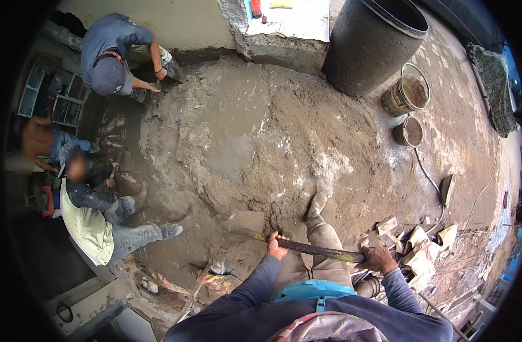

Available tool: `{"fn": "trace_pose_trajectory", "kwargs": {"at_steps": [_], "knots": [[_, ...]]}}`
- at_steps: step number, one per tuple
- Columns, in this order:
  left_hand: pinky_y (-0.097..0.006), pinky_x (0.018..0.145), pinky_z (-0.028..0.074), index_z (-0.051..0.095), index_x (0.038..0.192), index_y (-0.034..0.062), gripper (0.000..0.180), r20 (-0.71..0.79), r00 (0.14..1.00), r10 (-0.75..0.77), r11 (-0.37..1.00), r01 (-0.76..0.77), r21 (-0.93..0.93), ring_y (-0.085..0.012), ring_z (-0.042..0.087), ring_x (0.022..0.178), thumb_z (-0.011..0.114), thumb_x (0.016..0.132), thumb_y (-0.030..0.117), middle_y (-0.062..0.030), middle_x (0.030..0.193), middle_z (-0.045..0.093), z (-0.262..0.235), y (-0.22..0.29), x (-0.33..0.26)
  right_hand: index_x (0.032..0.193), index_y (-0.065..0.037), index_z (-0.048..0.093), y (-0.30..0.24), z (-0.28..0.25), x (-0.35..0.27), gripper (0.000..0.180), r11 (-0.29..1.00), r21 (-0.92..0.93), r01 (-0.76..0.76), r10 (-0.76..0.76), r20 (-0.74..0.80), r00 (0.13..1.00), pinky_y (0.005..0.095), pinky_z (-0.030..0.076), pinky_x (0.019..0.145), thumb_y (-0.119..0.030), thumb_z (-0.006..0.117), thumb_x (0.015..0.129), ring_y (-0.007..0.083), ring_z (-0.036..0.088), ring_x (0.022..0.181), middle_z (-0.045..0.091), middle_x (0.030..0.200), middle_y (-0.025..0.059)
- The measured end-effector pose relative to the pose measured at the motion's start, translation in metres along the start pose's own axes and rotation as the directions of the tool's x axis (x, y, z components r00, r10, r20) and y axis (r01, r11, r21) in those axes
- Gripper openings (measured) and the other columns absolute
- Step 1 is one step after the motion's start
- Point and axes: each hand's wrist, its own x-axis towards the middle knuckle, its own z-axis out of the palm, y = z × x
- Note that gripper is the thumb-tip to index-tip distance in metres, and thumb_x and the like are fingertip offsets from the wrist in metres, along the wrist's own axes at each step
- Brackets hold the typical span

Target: The person uses a long-handled tool to spread and level wet concrete on a floor while two coworkers also work nearby. The person briefly picks up a metal bowl and pours water into a large black drum before resuming leveling the concrete.

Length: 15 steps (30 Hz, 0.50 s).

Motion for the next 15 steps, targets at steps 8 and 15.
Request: {"fn": "trace_pose_trajectory", "kwargs": {"at_steps": [8,15], "knots": [[-0.043,0.070,0.051,0.049,0.070,0.0124,0.032,-0.009,0.996,-0.084,0.907,0.080,0.413,-0.0232,0.052,0.061,0.068,0.094,0.021,-0.0046,0.063,0.051,0.038,-0.044,0.033,0.116,-0.005,0.057,0.001,0.091,-0.078,0.056,0.940,0.333,0.078,-0.029,-0.151,0.988,0.0507,0.055,0.072,-0.054,0.066,0.090,0.0413,0.071,0.084,0.071,0.087,0.0229],[-0.039,0.055,0.051,0.056,0.083,0.0132,0.019,0.118,0.989,-0.089,0.689,-0.024,0.725,-0.0184,0.056,0.057,0.072,0.092,0.018,-0.0003,0.070,0.054,0.161,-0.184,0.030,0.117,-0.004,0.057,0.024,0.228,-0.068,0.055,0.696,0.713,-0.081,0.370,-0.260,0.892,0.0507,0.052,0.076,-0.044,0.077,0.084,0.0441,0.068,0.086,0.070,0.088,0.0243]]}}
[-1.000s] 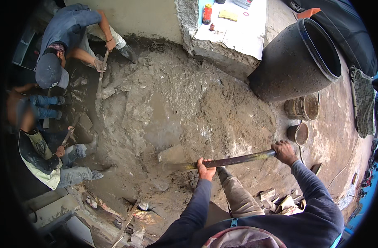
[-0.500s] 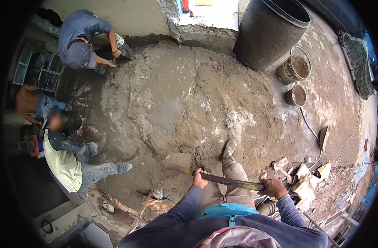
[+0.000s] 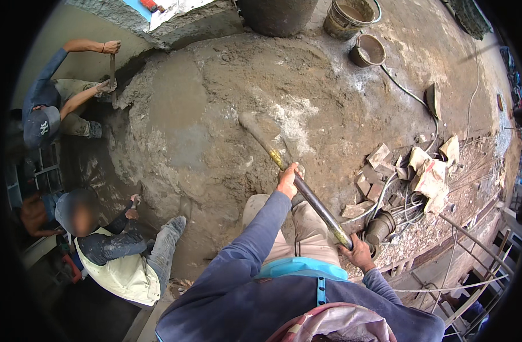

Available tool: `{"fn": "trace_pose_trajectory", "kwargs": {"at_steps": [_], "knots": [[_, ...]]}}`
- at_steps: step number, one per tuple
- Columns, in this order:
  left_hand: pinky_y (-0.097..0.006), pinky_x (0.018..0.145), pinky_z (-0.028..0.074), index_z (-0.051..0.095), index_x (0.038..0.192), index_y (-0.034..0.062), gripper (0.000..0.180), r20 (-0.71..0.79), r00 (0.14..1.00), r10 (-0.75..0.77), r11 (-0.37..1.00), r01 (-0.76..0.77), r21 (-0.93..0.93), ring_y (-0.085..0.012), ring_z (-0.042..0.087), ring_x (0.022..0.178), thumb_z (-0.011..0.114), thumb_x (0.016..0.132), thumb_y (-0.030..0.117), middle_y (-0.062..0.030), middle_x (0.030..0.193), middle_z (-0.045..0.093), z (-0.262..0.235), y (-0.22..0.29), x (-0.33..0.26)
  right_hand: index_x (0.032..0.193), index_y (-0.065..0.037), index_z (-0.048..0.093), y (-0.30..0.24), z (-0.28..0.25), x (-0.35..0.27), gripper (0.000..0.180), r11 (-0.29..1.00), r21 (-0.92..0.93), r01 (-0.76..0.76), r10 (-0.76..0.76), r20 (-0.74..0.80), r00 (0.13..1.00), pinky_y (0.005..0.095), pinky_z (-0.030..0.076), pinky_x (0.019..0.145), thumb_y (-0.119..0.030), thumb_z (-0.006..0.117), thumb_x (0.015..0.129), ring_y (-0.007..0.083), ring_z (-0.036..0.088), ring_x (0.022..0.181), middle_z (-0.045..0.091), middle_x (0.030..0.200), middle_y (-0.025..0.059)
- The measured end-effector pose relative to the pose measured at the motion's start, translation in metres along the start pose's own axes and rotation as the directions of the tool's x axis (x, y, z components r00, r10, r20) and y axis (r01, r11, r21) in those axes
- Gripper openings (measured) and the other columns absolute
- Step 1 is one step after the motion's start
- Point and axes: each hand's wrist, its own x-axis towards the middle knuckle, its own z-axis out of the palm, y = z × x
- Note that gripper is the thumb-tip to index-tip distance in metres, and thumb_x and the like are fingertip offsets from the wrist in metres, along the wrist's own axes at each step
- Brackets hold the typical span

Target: The person uses a long-handled tool to spread and level wet concrete on a floor while two coworkers also work nearby. The person briefly picks up a metal bowl and pours water into a large black drum before resuming leveling the concrete.

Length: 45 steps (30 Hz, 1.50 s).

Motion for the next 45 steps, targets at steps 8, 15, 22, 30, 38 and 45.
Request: {"fn": "trace_pose_trajectory", "kwargs": {"at_steps": [8,15,22,30,38,45], "knots": [[-0.024,0.047,0.046,0.052,0.101,0.0049,0.027,0.480,0.740,0.471,0.617,-0.665,0.421,-0.0076,0.054,0.055,0.076,0.092,0.016,-0.0002,0.076,0.060,0.207,0.126,0.012,0.102,0.000,0.061,-0.093,0.128,0.231,0.029,0.736,0.672,-0.078,0.203,-0.109,0.973,0.0391,0.053,0.071,-0.016,0.072,0.081,0.0226,0.064,0.073,0.067,0.081,0.0106],[-0.044,0.070,0.056,0.057,0.104,-0.0041,0.040,0.445,0.724,0.526,0.044,-0.546,0.836,-0.0322,0.071,0.080,0.071,0.093,0.031,-0.0221,0.092,0.069,0.172,0.218,0.259,0.093,-0.003,0.058,-0.194,0.216,0.419,0.011,0.453,0.844,-0.287,0.158,0.241,0.958,0.0306,0.048,0.051,-0.011,0.066,0.089,0.0118,0.058,0.055,0.061,0.068,0.0027],[-0.035,0.047,0.046,0.059,0.085,0.0016,0.025,0.069,0.991,0.117,0.392,-0.110,0.914,-0.0164,0.053,0.051,0.064,0.097,0.022,-0.0061,0.064,0.057,0.037,0.249,0.329,0.090,-0.002,0.053,-0.302,0.139,0.339,0.009,0.089,0.844,-0.529,0.018,0.529,0.848,0.0306,0.050,0.048,-0.006,0.060,0.091,0.0122,0.057,0.053,0.057,0.066,0.0028],[-0.031,0.049,0.047,0.053,0.099,0.0115,0.016,0.061,0.985,-0.164,0.681,0.068,0.729,-0.0121,0.050,0.057,0.060,0.104,0.025,0.0005,0.069,0.051,0.066,0.341,0.268,0.108,0.000,0.043,-0.409,0.016,0.332,0.027,-0.050,0.816,-0.576,-0.116,0.568,0.815,0.0294,0.050,0.052,-0.010,0.063,0.093,0.0115,0.056,0.057,0.056,0.068,0.0029],[-0.030,0.051,0.050,0.052,0.096,0.0106,0.023,0.108,0.991,0.082,0.884,-0.122,0.452,-0.0123,0.055,0.061,0.066,0.101,0.027,-0.0014,0.075,0.055,0.058,0.434,0.127,0.109,0.003,0.048,-0.425,-0.027,0.282,0.037,0.457,0.742,-0.490,-0.189,0.620,0.762,0.0333,0.046,0.056,-0.023,0.068,0.090,0.0159,0.057,0.061,0.058,0.072,0.0069],[-0.034,0.058,0.052,0.047,0.114,0.0102,0.038,0.015,0.896,0.443,0.853,-0.427,0.300,-0.0155,0.059,0.065,0.076,0.093,0.021,-0.0017,0.079,0.057,0.016,0.450,0.144,0.115,-0.010,0.054,-0.282,0.138,0.437,0.038,0.949,0.316,0.022,-0.137,0.345,0.929,0.0508,0.053,0.074,-0.024,0.074,0.085,0.0416,0.069,0.090,0.069,0.092,0.0209]]}}
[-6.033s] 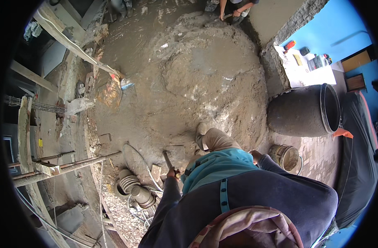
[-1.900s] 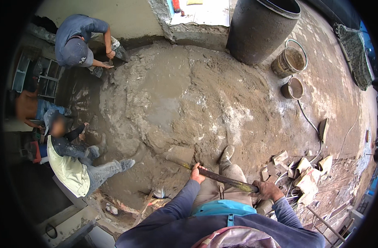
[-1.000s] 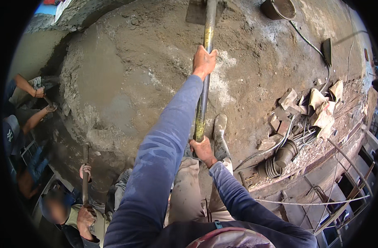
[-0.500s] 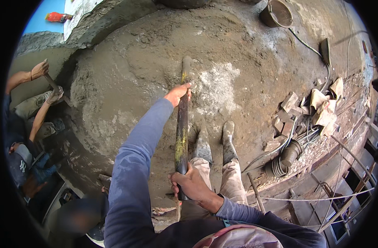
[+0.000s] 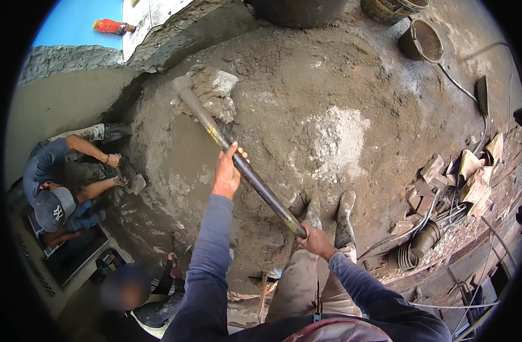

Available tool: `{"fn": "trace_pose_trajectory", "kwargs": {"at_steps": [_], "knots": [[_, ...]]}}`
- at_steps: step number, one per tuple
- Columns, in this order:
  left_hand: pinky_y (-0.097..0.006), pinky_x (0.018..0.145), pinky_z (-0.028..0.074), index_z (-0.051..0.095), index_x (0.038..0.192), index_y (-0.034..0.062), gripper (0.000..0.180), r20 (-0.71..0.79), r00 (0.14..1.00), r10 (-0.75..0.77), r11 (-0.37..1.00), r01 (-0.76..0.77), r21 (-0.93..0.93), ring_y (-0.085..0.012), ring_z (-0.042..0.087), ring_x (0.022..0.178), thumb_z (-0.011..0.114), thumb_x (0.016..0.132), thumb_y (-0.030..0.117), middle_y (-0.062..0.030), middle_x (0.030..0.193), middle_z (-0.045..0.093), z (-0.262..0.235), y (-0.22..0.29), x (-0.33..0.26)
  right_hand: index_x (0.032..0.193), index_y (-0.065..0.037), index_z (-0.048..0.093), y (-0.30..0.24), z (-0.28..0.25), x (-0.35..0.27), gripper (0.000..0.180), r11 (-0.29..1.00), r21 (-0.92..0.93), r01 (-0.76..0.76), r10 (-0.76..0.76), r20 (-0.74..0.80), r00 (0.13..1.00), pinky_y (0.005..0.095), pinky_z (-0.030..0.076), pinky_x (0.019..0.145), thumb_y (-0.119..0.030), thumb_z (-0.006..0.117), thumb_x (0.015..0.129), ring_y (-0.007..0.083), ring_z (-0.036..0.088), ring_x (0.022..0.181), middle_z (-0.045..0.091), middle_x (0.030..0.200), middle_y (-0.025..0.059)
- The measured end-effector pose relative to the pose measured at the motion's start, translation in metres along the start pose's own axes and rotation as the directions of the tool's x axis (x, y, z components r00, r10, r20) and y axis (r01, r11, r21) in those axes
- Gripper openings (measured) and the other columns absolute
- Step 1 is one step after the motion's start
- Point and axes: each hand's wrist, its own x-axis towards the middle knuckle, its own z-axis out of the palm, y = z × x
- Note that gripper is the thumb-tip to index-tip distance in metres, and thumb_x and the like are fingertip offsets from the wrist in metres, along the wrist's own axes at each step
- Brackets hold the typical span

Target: The person uses a long-handled tool to spread and level wet concrete on a floor while two coworkers also work nearby. The person briefly picks up a metal bowl and pours water into a large black drum before resuming leveling the concrete.

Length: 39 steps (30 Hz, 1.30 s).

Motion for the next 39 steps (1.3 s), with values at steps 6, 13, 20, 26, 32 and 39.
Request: {"fn": "trace_pose_trajectory", "kwargs": {"at_steps": [6,13,20,26,32,39], "knots": [[-0.032,0.060,0.051,0.053,0.101,0.0095,0.033,-0.133,0.913,0.387,0.921,-0.388,0.012,-0.0131,0.056,0.061,0.079,0.090,0.025,0.0001,0.073,0.055,0.005,0.071,0.055,0.121,-0.012,0.056,0.029,-0.008,0.171,0.044,0.956,0.019,0.294,-0.290,-0.104,0.951,0.0509,0.052,0.081,-0.029,0.076,0.085,0.0417,0.068,0.097,0.071,0.102,0.0196],[-0.029,0.060,0.050,0.053,0.098,0.0099,0.024,0.126,0.920,0.370,0.909,-0.387,0.155,-0.0095,0.053,0.062,0.074,0.095,0.022,0.0015,0.072,0.051,0.098,0.030,-0.108,0.126,-0.003,0.058,0.030,0.029,0.020,0.052,0.944,0.257,0.205,-0.139,-0.253,0.958,0.0489,0.051,0.089,-0.026,0.078,0.083,0.0402,0.066,0.107,0.071,0.110,0.0218],[-0.024,0.042,0.045,0.052,0.096,0.0028,0.023,0.447,0.869,0.213,0.838,-0.398,0.374,-0.0071,0.051,0.050,0.072,0.094,0.012,-0.0011,0.067,0.054,0.264,-0.131,-0.014,0.099,0.005,0.063,0.109,-0.008,0.000,0.026,0.748,0.657,-0.094,0.206,-0.095,0.974,0.0347,0.051,0.070,-0.014,0.069,0.083,0.0162,0.062,0.075,0.067,0.082,0.0086],[-0.039,0.051,0.050,0.062,0.081,-0.0061,0.029,0.242,0.970,-0.035,0.482,-0.196,0.854,-0.0210,0.063,0.056,0.071,0.089,0.020,-0.0137,0.066,0.064,0.252,-0.304,0.089,0.067,-0.004,0.056,0.119,0.016,-0.016,0.020,0.248,0.946,-0.207,0.346,0.113,0.931,0.0310,0.046,0.048,-0.007,0.062,0.087,0.0132,0.055,0.049,0.055,0.057,0.0035],[-0.043,0.061,0.055,0.068,0.080,-0.0088,0.036,0.219,0.970,-0.100,0.148,-0.204,0.968,-0.0274,0.069,0.062,0.070,0.088,0.026,-0.0203,0.073,0.069,0.147,-0.370,0.064,0.068,-0.005,0.053,0.052,0.077,-0.090,0.023,-0.044,0.960,-0.278,0.309,0.277,0.910,0.0317,0.047,0.047,-0.011,0.061,0.089,0.0137,0.055,0.049,0.053,0.059,0.0026],[-0.038,0.049,0.048,0.064,0.098,-0.0049,0.029,0.058,0.896,-0.441,0.362,0.118,0.925,-0.0187,0.055,0.051,0.067,0.096,0.024,-0.0082,0.067,0.060,0.134,-0.287,0.038,0.092,0.004,0.058,-0.039,0.035,-0.118,0.014,-0.220,0.926,-0.307,0.171,0.347,0.922,0.0334,0.049,0.049,-0.010,0.058,0.091,0.0133,0.053,0.050,0.051,0.064,0.0018]]}}
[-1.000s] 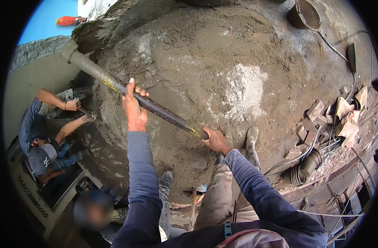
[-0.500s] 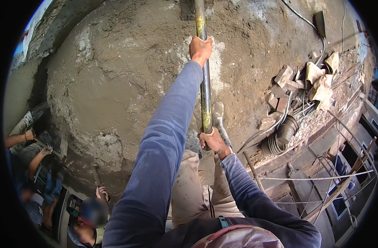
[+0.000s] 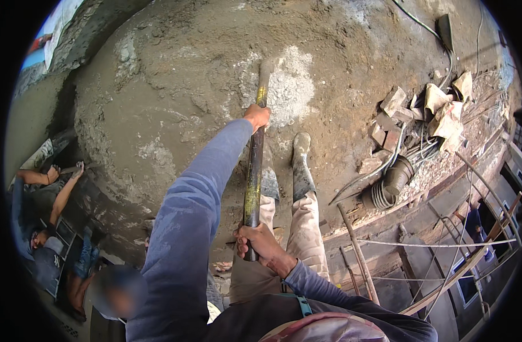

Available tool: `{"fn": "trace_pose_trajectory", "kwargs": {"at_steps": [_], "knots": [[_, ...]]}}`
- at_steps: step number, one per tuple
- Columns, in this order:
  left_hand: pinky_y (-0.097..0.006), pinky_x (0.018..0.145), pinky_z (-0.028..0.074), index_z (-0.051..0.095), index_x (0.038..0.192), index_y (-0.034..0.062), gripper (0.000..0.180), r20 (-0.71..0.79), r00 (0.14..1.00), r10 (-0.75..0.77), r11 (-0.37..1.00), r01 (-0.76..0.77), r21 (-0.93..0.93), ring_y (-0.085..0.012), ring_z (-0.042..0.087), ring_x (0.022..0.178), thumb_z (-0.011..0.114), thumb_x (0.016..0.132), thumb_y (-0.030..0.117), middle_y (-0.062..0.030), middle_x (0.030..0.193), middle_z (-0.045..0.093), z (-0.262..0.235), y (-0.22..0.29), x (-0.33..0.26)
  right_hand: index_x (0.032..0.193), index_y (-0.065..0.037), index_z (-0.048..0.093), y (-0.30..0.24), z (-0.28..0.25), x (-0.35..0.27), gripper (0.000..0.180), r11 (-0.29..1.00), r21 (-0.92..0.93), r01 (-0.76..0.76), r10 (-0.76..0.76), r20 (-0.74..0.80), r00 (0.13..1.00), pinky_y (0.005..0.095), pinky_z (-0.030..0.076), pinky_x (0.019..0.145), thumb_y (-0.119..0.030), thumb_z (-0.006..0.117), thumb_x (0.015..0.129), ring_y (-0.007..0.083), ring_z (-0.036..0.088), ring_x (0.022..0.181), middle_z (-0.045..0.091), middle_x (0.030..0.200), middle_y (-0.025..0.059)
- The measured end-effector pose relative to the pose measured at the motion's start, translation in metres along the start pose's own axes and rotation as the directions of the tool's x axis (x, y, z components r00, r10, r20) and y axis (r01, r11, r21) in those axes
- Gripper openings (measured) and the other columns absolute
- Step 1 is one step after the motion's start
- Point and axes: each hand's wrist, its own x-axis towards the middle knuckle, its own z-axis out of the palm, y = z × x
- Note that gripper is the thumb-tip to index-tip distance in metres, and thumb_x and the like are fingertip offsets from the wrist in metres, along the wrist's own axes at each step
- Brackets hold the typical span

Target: The person uses a long-handled tool to spread and level wet concrete on a floor while two coworkers also work nearby. The person briefly picks up a metal bowl and pours water into a large black drum before resuming leveling the concrete.

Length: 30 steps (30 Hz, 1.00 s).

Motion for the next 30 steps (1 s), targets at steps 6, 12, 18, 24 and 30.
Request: {"fn": "trace_pose_trajectory", "kwargs": {"at_steps": [6,12,18,24,30], "knots": [[-0.032,0.050,0.049,0.059,0.099,0.0022,0.024,0.112,0.993,-0.030,0.957,0.061,-0.284,-0.0133,0.053,0.054,0.065,0.100,0.026,-0.0026,0.068,0.054,-0.094,-0.020,-0.114,0.071,-0.002,0.056,0.024,0.080,-0.074,0.022,0.976,-0.176,-0.125,0.143,0.091,0.985,0.0316,0.044,0.048,-0.012,0.061,0.090,0.0151,0.055,0.051,0.054,0.060,0.0048],[-0.031,0.053,0.051,0.057,0.095,0.0097,0.019,-0.221,0.975,-0.006,0.681,-0.158,-0.715,-0.0125,0.056,0.061,0.068,0.098,0.025,-0.0001,0.072,0.053,-0.163,-0.094,-0.217,0.099,-0.003,0.055,0.053,0.023,-0.099,0.028,0.664,-0.736,-0.134,0.293,0.090,0.952,0.0342,0.044,0.048,-0.023,0.068,0.084,0.0144,0.055,0.051,0.060,0.067,0.0067],[-0.035,0.062,0.052,0.053,0.088,0.0152,0.025,-0.273,0.939,-0.209,0.392,-0.175,-0.903,-0.0127,0.056,0.065,0.073,0.094,0.028,0.0019,0.071,0.050,-0.192,-0.152,-0.182,0.125,-0.010,0.062,-0.036,-0.098,0.058,0.047,-0.259,-0.958,0.122,-0.106,0.154,0.982,0.0482,0.055,0.086,-0.032,0.071,0.085,0.0389,0.069,0.096,0.071,0.101,0.0226],[-0.029,0.062,0.047,0.047,0.080,0.0201,0.032,-0.645,0.764,0.014,0.138,-0.641,-0.755,-0.0083,0.050,0.059,0.073,0.094,0.033,0.0069,0.066,0.047,-0.278,-0.115,-0.201,0.116,-0.011,0.060,-0.086,-0.057,0.160,0.036,-0.562,-0.783,0.266,-0.285,0.485,0.827,0.0510,0.055,0.069,-0.027,0.071,0.087,0.0384,0.071,0.081,0.071,0.085,0.0186],[-0.028,0.062,0.047,0.051,0.089,0.0178,0.023,-0.574,0.779,0.254,0.242,-0.626,-0.742,-0.0060,0.050,0.060,0.070,0.097,0.028,0.0071,0.069,0.048,-0.184,-0.043,-0.280,0.112,-0.009,0.057,-0.021,-0.094,0.043,0.040,-0.382,-0.827,0.413,-0.553,0.563,0.614,0.0448,0.055,0.074,-0.026,0.078,0.083,0.0367,0.069,0.089,0.069,0.101,0.0146]]}}
